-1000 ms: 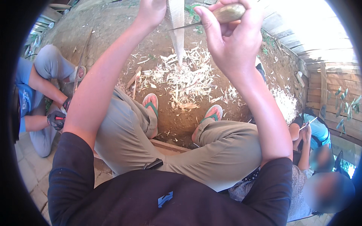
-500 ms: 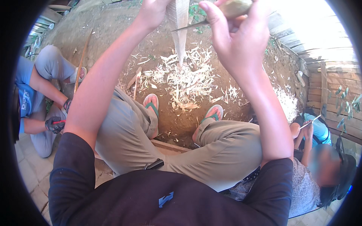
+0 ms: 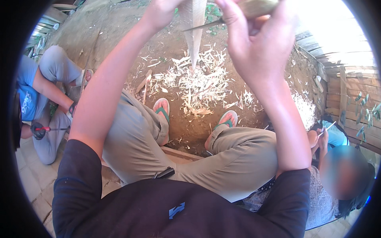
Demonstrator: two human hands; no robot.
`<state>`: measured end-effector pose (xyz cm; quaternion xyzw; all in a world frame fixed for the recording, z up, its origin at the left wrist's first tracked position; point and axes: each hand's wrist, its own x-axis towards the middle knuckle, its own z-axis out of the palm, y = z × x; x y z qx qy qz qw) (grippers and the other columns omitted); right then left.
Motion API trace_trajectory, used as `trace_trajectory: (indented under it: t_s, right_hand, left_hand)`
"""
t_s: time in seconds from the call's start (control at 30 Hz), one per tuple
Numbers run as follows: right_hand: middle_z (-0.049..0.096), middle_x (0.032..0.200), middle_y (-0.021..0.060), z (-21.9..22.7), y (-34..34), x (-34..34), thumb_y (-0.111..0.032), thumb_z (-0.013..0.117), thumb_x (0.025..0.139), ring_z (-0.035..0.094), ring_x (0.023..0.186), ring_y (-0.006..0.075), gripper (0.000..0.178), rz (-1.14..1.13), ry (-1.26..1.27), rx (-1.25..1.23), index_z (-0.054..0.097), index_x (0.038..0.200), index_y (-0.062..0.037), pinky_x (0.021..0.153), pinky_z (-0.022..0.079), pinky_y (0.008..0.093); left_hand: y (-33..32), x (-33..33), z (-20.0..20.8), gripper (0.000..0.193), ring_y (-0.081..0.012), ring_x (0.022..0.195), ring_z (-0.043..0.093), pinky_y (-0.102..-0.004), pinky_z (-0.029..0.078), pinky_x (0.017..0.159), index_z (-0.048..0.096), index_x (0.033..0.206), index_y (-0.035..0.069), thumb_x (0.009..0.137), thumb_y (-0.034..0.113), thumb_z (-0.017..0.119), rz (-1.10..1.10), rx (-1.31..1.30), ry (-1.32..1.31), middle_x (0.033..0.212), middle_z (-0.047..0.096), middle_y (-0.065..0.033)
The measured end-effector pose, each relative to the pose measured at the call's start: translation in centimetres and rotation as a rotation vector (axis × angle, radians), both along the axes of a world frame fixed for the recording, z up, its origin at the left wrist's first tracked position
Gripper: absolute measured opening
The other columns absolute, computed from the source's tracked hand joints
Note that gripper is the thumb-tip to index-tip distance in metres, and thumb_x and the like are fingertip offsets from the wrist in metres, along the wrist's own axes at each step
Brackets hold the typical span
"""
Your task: The person sits on the ground and uses a chisel to carve a long, tapered piece of light-colored wood. They hold the wood with their left hand and repeatedly scrape the surface with the chisel in their right hand, creating wood shavings. Another person is visible in the background using a hand saw.
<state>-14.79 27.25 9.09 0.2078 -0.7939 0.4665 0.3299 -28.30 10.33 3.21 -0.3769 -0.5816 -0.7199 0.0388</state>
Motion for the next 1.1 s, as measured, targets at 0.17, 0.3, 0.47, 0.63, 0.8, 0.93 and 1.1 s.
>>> trace_trajectory:
  t_s: [0.17, 0.3, 0.47, 0.63, 0.8, 0.93, 1.1]
  right_hand:
    - [0.064, 0.101, 0.0152, -0.7, -0.1, -0.1, -0.002, 0.067, 0.095, 0.070, 0.080, 0.0171, 0.042, -0.030, -0.106, 0.041, 0.038, 0.125, 0.0010, 0.048, 0.058, 0.0232]
    - [0.064, 0.102, 0.0154, -0.4, 0.3, 0.3, -0.003, 0.067, 0.095, 0.070, 0.079, 0.0161, 0.040, -0.050, -0.097, 0.052, 0.041, 0.125, 0.0006, 0.049, 0.058, 0.0236]
    - [0.064, 0.100, 0.0139, -1.1, -0.2, 0.1, -0.005, 0.069, 0.095, 0.067, 0.075, 0.0142, 0.041, 0.010, -0.022, -0.042, 0.040, 0.123, 0.0002, 0.049, 0.056, 0.0217]
    - [0.066, 0.097, 0.0139, -1.8, -0.5, 0.0, -0.002, 0.069, 0.094, 0.069, 0.076, 0.0143, 0.038, -0.105, 0.019, 0.267, 0.041, 0.120, 0.0004, 0.048, 0.055, 0.0203]
    - [0.066, 0.097, 0.0118, -2.8, -0.3, -0.2, -0.003, 0.070, 0.093, 0.068, 0.076, 0.0144, 0.040, -0.052, 0.019, 0.275, 0.042, 0.121, -0.0026, 0.049, 0.054, 0.0210]
    - [0.061, 0.093, 0.0091, -2.2, -0.2, -0.4, 0.002, 0.071, 0.091, 0.064, 0.075, 0.0108, 0.042, -0.031, 0.106, 0.103, 0.041, 0.120, -0.0022, 0.056, 0.050, 0.0217]
    - [0.054, 0.098, 0.0092, -2.0, -0.4, -0.6, 0.008, 0.068, 0.090, 0.058, 0.076, 0.0092, 0.044, 0.000, 0.212, 0.161, 0.038, 0.121, -0.0015, 0.062, 0.048, 0.0198]
  left_hand:
    - [0.0, 0.7, 0.4, 0.072, -0.0190, 0.113, 0.059, -0.0343, 0.047, 0.099, 0.051, 0.134, -0.005, 0.092, 0.050, 0.072, 0.003, -0.021, 0.031, 0.123, 0.063, -0.0129]
    - [0.4, 1.1, 1.1, 0.073, -0.0190, 0.113, 0.059, -0.0345, 0.047, 0.099, 0.050, 0.135, -0.004, 0.092, 0.050, 0.072, -0.059, -0.033, 0.018, 0.123, 0.063, -0.0123]
    - [-0.1, -0.1, 0.0, 0.071, -0.0184, 0.112, 0.059, -0.0345, 0.047, 0.098, 0.051, 0.134, -0.003, 0.092, 0.050, 0.072, -0.051, -0.136, -0.011, 0.123, 0.062, -0.0113]
    - [0.7, 0.3, 0.3, 0.068, -0.0168, 0.108, 0.058, -0.0330, 0.048, 0.095, 0.052, 0.130, -0.004, 0.092, 0.049, 0.072, -0.044, 0.040, 0.036, 0.119, 0.062, -0.0101]
    - [0.3, -0.2, -0.7, 0.064, -0.0157, 0.105, 0.059, -0.0325, 0.048, 0.093, 0.053, 0.127, -0.004, 0.093, 0.047, 0.072, -0.060, 0.053, -0.015, 0.116, 0.063, -0.0092]
    - [0.0, -0.1, -1.0, 0.059, -0.0152, 0.104, 0.059, -0.0320, 0.049, 0.092, 0.054, 0.125, -0.003, 0.094, 0.046, 0.070, -0.043, 0.018, -0.063, 0.113, 0.064, -0.0084]
    - [-0.7, -1.3, -1.2, 0.057, -0.0137, 0.104, 0.059, -0.0313, 0.049, 0.090, 0.054, 0.125, -0.002, 0.096, 0.044, 0.068, -0.074, -0.008, 0.016, 0.112, 0.064, -0.0064]
